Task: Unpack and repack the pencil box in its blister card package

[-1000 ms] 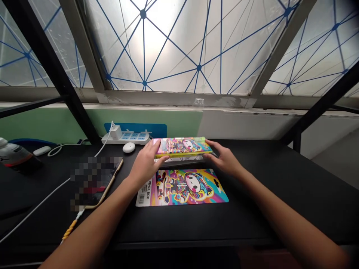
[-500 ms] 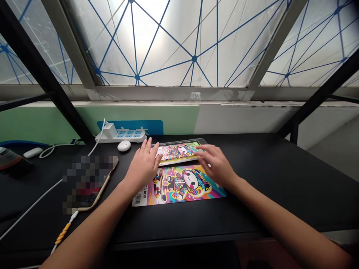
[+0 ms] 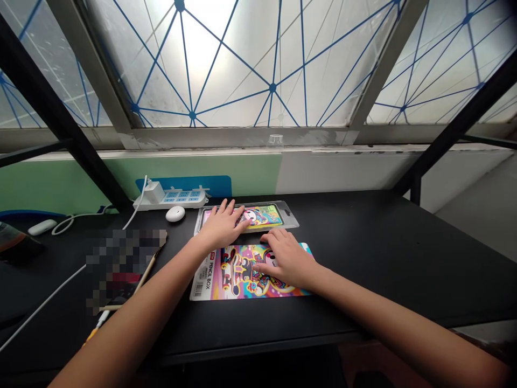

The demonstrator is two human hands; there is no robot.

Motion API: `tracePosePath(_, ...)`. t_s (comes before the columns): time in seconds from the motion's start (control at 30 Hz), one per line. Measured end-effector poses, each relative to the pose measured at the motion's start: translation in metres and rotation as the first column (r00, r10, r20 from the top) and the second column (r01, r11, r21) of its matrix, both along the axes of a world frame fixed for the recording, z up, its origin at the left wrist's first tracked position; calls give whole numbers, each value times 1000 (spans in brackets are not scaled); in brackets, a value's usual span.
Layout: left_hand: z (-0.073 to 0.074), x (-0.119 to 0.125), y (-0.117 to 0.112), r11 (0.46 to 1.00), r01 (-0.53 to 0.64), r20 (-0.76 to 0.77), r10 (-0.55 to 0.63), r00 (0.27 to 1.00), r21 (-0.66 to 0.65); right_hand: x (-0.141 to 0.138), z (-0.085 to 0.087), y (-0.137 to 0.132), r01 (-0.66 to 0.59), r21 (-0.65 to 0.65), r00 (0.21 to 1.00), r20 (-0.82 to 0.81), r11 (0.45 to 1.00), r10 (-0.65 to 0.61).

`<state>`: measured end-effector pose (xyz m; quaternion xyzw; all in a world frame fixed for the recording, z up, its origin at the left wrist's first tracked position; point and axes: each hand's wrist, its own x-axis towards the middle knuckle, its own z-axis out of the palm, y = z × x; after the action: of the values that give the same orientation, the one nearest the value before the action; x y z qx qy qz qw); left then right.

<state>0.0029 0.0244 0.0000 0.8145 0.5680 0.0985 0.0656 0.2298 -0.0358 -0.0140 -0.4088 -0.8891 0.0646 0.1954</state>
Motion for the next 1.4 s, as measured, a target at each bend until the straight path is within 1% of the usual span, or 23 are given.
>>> tracePosePath(0.13, 0, -15, 0, 1000, -4, -26, 4, 1000, -9, -5, -3, -4, 41, 26, 999, 3, 999, -41)
tracePosePath(0.23, 3, -23, -2, 1000, 2, -10, -2, 1000, -28, -3, 6, -6, 50, 13, 998, -29, 999, -49)
tracePosePath(0.3, 7, -28, -5, 997, 18, 12, -18, 1000, -78, 8, 19, 2, 102, -2, 994, -30, 995, -102)
tracePosePath(0.37, 12, -32, -9, 990, 34, 38, -29, 999, -134, 30, 32, 20, 200, -16, 979, -26, 980, -200)
tracePosePath(0.4, 14, -32, -12, 989, 30, 48, -23, 999, -145, 43, 38, 31, 264, -28, 963, -40, 964, -265)
tracePosePath(0.43, 16, -31, -15, 990, 18, 58, -10, 998, -139, 57, 41, 43, 313, -68, 948, -44, 947, -317)
tracePosePath(0.47, 17, -29, -18, 993, 3, 68, 5, 998, -115, 71, 43, 56, 340, -144, 938, -15, 929, -345)
tracePosePath(0.5, 17, -26, -20, 997, -14, 76, 19, 997, -75, 84, 42, 67, 330, -253, 942, 34, 909, -333)
tracePosePath(0.53, 17, -22, -23, 999, -22, 81, 24, 996, -27, 95, 40, 76, 331, -326, 943, 72, 886, -326)
tracePosePath(0.57, 15, -18, -25, 1000, -17, 83, 16, 996, 18, 102, 37, 82, 326, -379, 945, 100, 866, -312)
tracePosePath(0.6, 14, -14, -26, 999, -1, 83, -3, 997, 50, 106, 33, 86, 317, -401, 948, 106, 860, -300)
tracePosePath(0.63, 12, -10, -28, 998, 20, 83, -25, 996, 64, 107, 29, 88, 306, -383, 951, 88, 872, -295)
tracePosePath(0.67, 11, -7, -29, 997, 40, 85, -45, 995, 63, 105, 26, 88, 289, -341, 956, 51, 895, -290)
tracePosePath(0.73, 9, -3, -31, 997, 62, 105, -66, 992, 35, 93, 22, 83, 248, -244, 963, -46, 937, -267)
tracePosePath(0.77, 9, -2, -31, 998, 63, 118, -65, 991, 23, 85, 21, 80, 227, -215, 966, -76, 950, -248)
tracePosePath(0.83, 9, -1, -31, 998, 57, 140, -58, 988, 16, 71, 19, 74, 192, -229, 973, -82, 954, -216)
tracePosePath(0.93, 9, -2, -31, 998, 59, 150, -61, 987, 15, 61, 17, 68, 201, -332, 972, -46, 922, -228)
tracePosePath(1.03, 8, -3, -31, 998, 67, 142, -69, 987, 17, 69, 18, 68, 250, -414, 956, -38, 875, -291)
tracePosePath(1.17, 8, -3, -32, 997, 72, 114, -73, 991, 13, 88, 20, 72, 291, -436, 942, -28, 852, -336)
tracePosePath(1.3, 8, -2, -32, 997, 73, 92, -74, 993, 12, 101, 23, 76, 322, -455, 931, -7, 830, -364)
tracePosePath(1.4, 8, -2, -32, 997, 78, 82, -79, 993, 15, 107, 26, 76, 347, -438, 922, -2, 829, -386)
